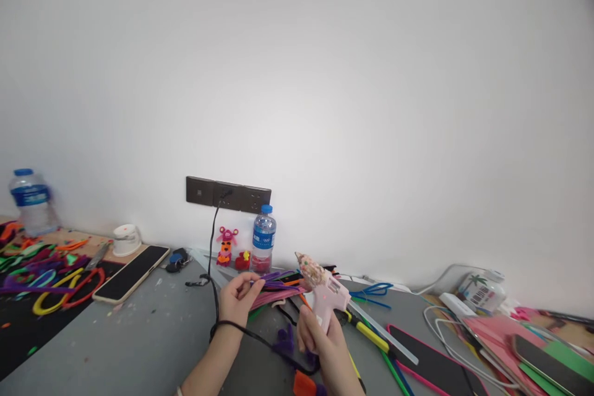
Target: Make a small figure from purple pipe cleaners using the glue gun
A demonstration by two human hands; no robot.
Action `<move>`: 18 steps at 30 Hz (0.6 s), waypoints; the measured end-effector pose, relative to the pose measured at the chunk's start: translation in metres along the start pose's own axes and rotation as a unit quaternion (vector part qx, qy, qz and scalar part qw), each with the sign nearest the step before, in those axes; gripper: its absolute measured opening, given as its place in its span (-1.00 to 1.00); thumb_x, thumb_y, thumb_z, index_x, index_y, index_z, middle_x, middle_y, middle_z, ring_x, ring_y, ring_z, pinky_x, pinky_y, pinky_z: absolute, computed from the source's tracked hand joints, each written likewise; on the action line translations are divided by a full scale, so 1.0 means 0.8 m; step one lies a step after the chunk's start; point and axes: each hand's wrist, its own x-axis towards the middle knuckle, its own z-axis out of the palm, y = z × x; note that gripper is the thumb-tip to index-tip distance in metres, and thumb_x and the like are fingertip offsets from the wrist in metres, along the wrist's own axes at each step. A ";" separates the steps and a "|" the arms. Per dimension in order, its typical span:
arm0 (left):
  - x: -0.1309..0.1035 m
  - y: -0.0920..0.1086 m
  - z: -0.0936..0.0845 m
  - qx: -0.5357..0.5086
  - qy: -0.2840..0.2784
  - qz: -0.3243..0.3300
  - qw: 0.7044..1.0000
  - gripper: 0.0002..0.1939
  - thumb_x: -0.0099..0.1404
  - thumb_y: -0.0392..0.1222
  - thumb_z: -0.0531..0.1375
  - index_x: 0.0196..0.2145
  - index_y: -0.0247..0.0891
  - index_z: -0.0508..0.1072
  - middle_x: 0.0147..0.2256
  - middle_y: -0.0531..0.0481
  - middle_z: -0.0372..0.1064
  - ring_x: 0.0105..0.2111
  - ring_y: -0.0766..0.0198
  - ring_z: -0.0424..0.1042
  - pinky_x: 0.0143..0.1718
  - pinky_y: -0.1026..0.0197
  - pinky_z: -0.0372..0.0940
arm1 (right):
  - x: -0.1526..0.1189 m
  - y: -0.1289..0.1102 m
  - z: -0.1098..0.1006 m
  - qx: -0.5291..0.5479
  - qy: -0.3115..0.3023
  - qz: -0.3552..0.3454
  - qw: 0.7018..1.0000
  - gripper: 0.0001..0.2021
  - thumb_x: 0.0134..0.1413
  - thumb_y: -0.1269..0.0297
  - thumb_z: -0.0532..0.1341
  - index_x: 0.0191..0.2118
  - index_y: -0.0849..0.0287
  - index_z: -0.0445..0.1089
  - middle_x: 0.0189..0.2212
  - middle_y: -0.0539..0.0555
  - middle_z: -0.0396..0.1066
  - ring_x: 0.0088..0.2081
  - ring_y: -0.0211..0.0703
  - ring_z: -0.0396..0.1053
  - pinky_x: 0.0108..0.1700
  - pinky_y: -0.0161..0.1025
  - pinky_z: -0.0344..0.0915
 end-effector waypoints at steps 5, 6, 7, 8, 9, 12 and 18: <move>0.004 -0.010 0.002 -0.043 0.020 -0.034 0.998 -0.46 -0.15 0.27 0.34 -0.51 -0.34 0.50 -0.67 0.26 -0.21 -0.67 0.46 -0.15 -0.66 0.36 -0.16 | -0.008 -0.011 0.000 0.006 -0.049 0.045 0.998 -0.35 -0.08 -0.13 0.31 -0.01 0.25 0.22 -0.83 -0.29 0.03 -0.82 -0.40 0.00 -0.72 -0.42 -0.02; 0.005 -0.011 0.002 -0.041 0.021 -0.030 0.998 -0.46 -0.15 0.27 0.34 -0.51 -0.34 0.50 -0.67 0.26 -0.22 -0.67 0.46 -0.16 -0.66 0.36 -0.16 | -0.009 -0.013 -0.001 0.008 -0.062 0.054 0.997 -0.38 -0.08 -0.16 0.29 -0.04 0.24 0.25 -0.83 -0.28 0.03 -0.84 -0.41 -0.02 -0.74 -0.43 -0.05; 0.005 -0.011 0.002 -0.038 0.023 -0.024 0.999 -0.46 -0.15 0.27 0.34 -0.52 -0.34 0.50 -0.67 0.26 -0.22 -0.67 0.46 -0.15 -0.66 0.36 -0.16 | -0.009 -0.015 -0.001 0.012 -0.076 0.062 0.995 -0.41 -0.07 -0.20 0.26 -0.11 0.23 0.28 -0.84 -0.27 0.03 -0.84 -0.41 -0.03 -0.75 -0.43 -0.07; 0.005 -0.012 0.002 -0.035 0.024 -0.018 0.999 -0.47 -0.15 0.26 0.34 -0.53 -0.33 0.49 -0.67 0.26 -0.22 -0.66 0.46 -0.15 -0.65 0.36 -0.14 | -0.009 -0.015 -0.002 0.015 -0.088 0.069 0.994 -0.44 -0.06 -0.23 0.23 -0.19 0.21 0.31 -0.83 -0.25 0.04 -0.85 -0.42 -0.02 -0.76 -0.44 -0.09; 0.006 -0.012 0.001 -0.032 0.025 -0.011 0.999 -0.48 -0.15 0.26 0.34 -0.53 -0.33 0.49 -0.67 0.26 -0.23 -0.66 0.45 -0.15 -0.65 0.36 -0.13 | -0.010 -0.015 -0.002 0.018 -0.100 0.075 0.992 -0.47 -0.05 -0.26 0.20 -0.26 0.19 0.31 -0.83 -0.23 0.06 -0.85 -0.42 -0.01 -0.78 -0.45 -0.11; 0.008 -0.012 -0.001 -0.020 0.024 0.005 1.000 -0.51 -0.14 0.24 0.34 -0.55 -0.32 0.49 -0.68 0.27 -0.22 -0.67 0.46 -0.14 -0.63 0.36 -0.09 | -0.011 -0.010 -0.001 0.019 -0.125 0.091 0.988 -0.50 -0.04 -0.27 0.17 -0.35 0.14 0.26 -0.80 -0.22 0.09 -0.86 -0.44 -0.03 -0.80 -0.47 -0.15; 0.007 -0.011 0.000 0.002 0.012 0.029 1.000 -0.58 -0.12 0.17 0.34 -0.57 -0.30 0.49 -0.71 0.28 -0.21 -0.70 0.46 -0.11 -0.65 0.37 -0.06 | -0.013 -0.005 -0.002 0.023 -0.139 0.111 0.984 -0.52 0.01 -0.23 0.17 -0.24 0.12 0.22 -0.83 -0.27 0.05 -0.87 -0.46 -0.16 -0.82 -0.48 -0.23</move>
